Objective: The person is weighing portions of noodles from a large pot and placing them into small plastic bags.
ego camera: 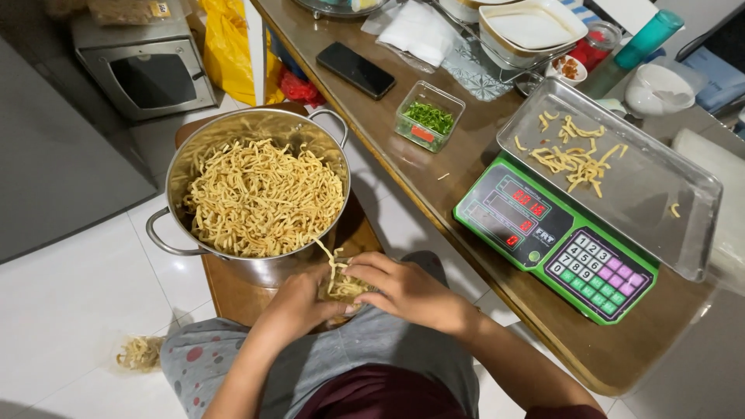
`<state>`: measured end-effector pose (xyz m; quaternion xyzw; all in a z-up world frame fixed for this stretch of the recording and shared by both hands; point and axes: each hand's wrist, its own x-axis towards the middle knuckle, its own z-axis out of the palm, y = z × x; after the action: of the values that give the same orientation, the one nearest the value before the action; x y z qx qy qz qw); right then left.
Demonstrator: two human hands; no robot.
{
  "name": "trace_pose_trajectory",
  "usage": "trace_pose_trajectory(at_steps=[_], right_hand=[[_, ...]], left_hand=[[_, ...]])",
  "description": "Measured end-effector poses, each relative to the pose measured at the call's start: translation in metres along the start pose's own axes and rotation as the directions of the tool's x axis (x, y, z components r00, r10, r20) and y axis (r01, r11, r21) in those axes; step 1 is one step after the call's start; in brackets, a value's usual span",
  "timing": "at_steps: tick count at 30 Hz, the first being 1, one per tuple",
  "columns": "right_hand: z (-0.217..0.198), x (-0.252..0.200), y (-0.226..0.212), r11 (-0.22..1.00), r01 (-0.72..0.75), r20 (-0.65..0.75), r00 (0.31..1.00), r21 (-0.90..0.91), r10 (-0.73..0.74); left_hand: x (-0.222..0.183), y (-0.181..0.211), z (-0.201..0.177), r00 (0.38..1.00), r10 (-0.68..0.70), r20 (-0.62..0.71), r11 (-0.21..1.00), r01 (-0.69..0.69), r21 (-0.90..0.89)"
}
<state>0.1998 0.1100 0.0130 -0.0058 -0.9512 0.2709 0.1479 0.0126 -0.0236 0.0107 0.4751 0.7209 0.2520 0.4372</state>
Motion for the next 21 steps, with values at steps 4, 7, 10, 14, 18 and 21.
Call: trace_pose_trajectory(at_steps=[4,7,10,14,18,21], right_hand=[[0.002,0.002,0.004,0.987,-0.106,-0.05,0.992,0.118,0.112],[0.004,0.005,0.013,0.971,-0.232,-0.108,0.966,0.055,0.236],[-0.009,0.021,0.003,0.958,-0.265,-0.057,0.961,0.114,0.272],[0.011,0.027,0.023,0.994,-0.103,-0.031,0.994,-0.027,0.102],[0.014,0.042,0.025,0.958,-0.283,0.121,0.954,0.055,0.275],[0.011,0.046,0.027,0.952,-0.261,0.137,0.961,0.162,0.24]], left_hand=[[0.001,-0.004,0.001,1.0,-0.013,0.006,0.998,0.013,0.056],[0.008,-0.018,0.009,0.999,0.03,-0.013,0.995,-0.028,0.096],[0.004,-0.009,0.003,0.992,0.126,-0.031,0.992,-0.125,0.034],[0.01,-0.019,0.009,0.99,0.142,-0.026,0.987,-0.139,0.084],[0.011,-0.022,0.01,0.989,0.148,-0.029,0.985,-0.145,0.095],[0.007,-0.016,0.008,0.995,0.096,-0.015,0.99,-0.094,0.102]])
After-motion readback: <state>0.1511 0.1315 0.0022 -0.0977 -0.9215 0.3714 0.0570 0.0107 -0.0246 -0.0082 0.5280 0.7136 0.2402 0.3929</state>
